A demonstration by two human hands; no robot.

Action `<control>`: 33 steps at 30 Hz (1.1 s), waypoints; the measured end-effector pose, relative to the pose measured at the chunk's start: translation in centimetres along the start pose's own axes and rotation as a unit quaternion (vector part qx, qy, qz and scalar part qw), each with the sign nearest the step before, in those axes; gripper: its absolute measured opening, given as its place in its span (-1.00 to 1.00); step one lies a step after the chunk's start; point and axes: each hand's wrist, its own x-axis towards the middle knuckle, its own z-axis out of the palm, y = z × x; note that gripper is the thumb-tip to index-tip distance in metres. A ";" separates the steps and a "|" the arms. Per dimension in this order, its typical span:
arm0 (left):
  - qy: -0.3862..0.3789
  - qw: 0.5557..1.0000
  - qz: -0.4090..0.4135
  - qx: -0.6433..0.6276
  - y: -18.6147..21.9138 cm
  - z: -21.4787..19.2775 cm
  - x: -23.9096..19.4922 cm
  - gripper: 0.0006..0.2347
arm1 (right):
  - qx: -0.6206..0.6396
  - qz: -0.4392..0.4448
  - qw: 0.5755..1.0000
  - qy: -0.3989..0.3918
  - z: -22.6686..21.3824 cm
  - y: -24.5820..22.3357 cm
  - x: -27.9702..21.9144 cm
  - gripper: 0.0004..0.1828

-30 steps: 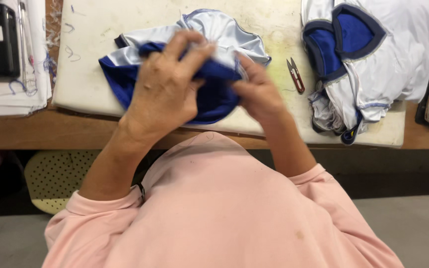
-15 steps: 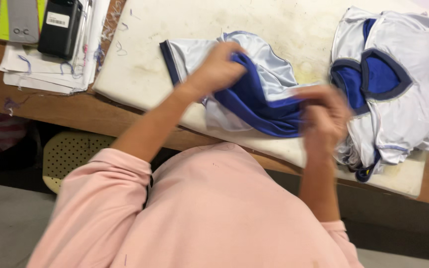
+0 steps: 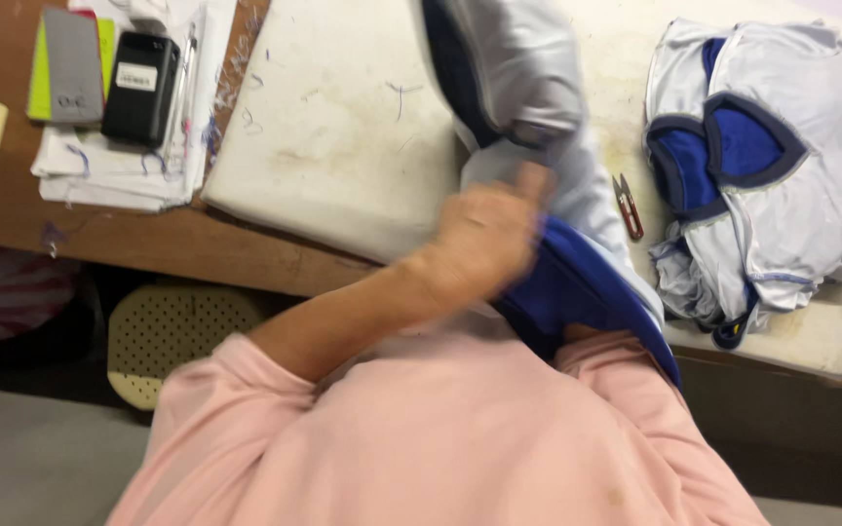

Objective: The person uses small scissors to trim loose threads and excess fabric from the seams and edges of a white and blue garment. They repeatedly reposition the garment to access different areas, cutting threads and small fabric pieces throughout the clip.

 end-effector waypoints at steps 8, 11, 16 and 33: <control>-0.245 0.919 0.109 -0.290 -8.2 8.9 -3.9 -0.57 | -0.140 -0.062 0.988 -0.003 -0.2 0.0 5.4 -0.69; -0.311 0.930 0.098 -0.168 -10.5 8.8 -5.6 -0.66 | -0.173 -0.023 0.985 0.015 -0.4 3.5 0.6 -0.69; -0.231 0.942 0.103 -0.219 -13.1 9.7 -6.4 -0.63 | -0.219 0.011 0.975 0.032 1.2 8.8 -5.1 -0.70; -0.270 0.874 -0.096 -0.393 -17.4 6.7 -10.5 -0.47 | -0.234 -0.013 0.972 -0.020 2.9 10.0 -7.0 -0.71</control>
